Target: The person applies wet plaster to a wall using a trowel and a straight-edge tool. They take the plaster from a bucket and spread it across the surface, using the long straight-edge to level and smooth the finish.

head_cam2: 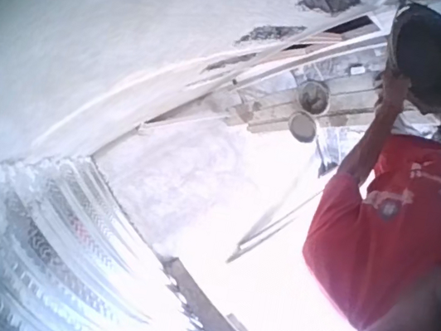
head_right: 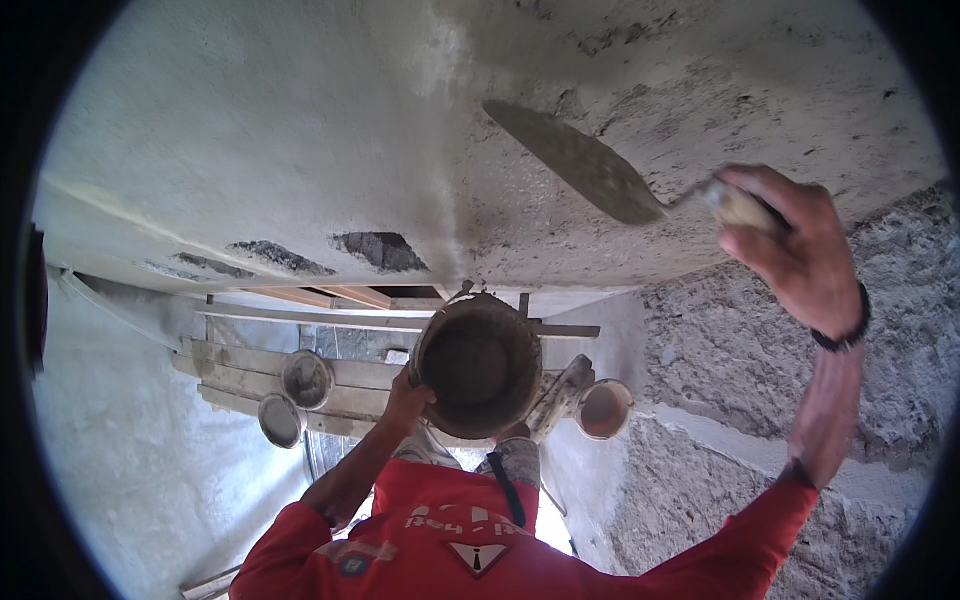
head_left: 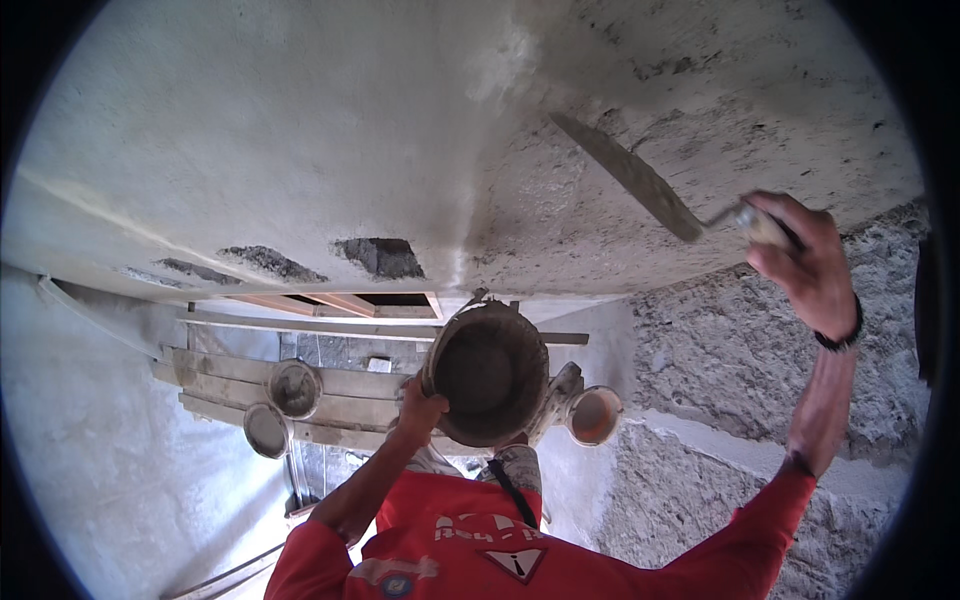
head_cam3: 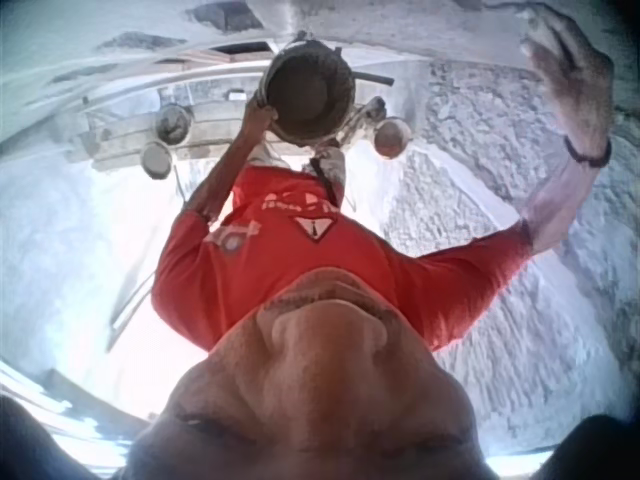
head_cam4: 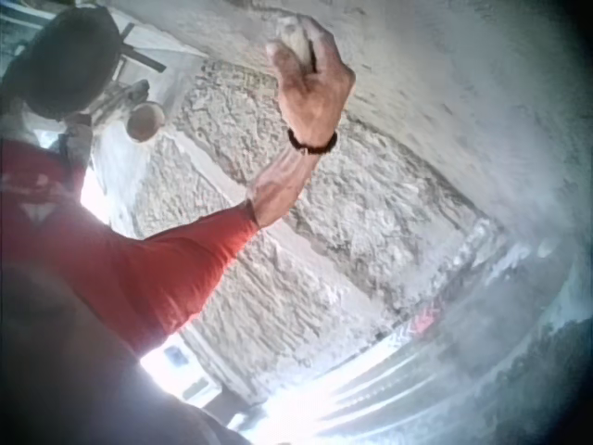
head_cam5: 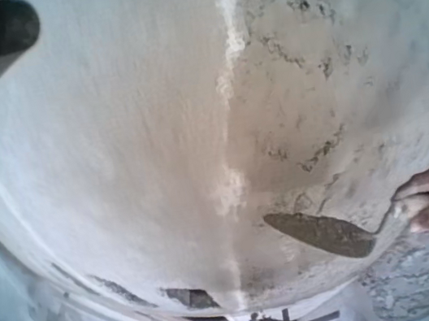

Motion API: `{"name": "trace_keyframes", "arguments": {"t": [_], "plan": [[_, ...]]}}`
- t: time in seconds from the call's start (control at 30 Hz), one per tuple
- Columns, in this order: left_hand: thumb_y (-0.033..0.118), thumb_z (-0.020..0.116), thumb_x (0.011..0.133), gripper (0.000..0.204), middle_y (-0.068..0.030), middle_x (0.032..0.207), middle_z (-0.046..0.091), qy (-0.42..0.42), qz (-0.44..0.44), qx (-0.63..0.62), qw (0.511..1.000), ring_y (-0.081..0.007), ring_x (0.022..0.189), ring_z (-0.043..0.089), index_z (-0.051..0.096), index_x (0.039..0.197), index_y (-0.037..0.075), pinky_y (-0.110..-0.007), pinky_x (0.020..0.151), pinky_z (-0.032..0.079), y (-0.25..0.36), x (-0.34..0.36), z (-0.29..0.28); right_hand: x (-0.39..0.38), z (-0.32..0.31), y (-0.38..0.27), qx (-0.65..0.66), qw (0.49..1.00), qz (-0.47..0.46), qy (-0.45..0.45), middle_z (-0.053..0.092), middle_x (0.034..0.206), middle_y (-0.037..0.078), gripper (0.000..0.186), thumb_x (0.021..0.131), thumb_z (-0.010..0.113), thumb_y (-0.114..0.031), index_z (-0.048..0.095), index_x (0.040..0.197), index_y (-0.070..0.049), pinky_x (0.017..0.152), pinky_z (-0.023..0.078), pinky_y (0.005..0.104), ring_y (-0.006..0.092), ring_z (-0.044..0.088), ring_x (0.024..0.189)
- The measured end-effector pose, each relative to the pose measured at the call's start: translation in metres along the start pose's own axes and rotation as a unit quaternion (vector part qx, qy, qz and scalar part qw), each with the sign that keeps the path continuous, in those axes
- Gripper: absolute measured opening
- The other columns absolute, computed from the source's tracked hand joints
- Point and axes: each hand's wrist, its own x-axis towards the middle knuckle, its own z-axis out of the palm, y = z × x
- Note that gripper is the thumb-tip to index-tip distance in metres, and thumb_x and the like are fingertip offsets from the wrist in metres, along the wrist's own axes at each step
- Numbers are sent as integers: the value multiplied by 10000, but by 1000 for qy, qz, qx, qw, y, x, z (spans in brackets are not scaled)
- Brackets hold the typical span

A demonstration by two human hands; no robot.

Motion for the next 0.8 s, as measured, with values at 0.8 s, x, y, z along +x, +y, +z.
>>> {"name": "trace_keyframes", "arguments": {"t": [0.8], "plan": [[74, 583, 638, 780, -240, 1061, 627, -177, 110, 297, 932, -336, 977, 628, 370, 1388, 45, -390, 830, 484, 123, -33, 203, -222, 162, 42, -158, 912, 295, -236, 643, 778, 174, 270, 797, 575, -263, 634, 1021, -123, 648, 529, 456, 336, 644, 722]]}}
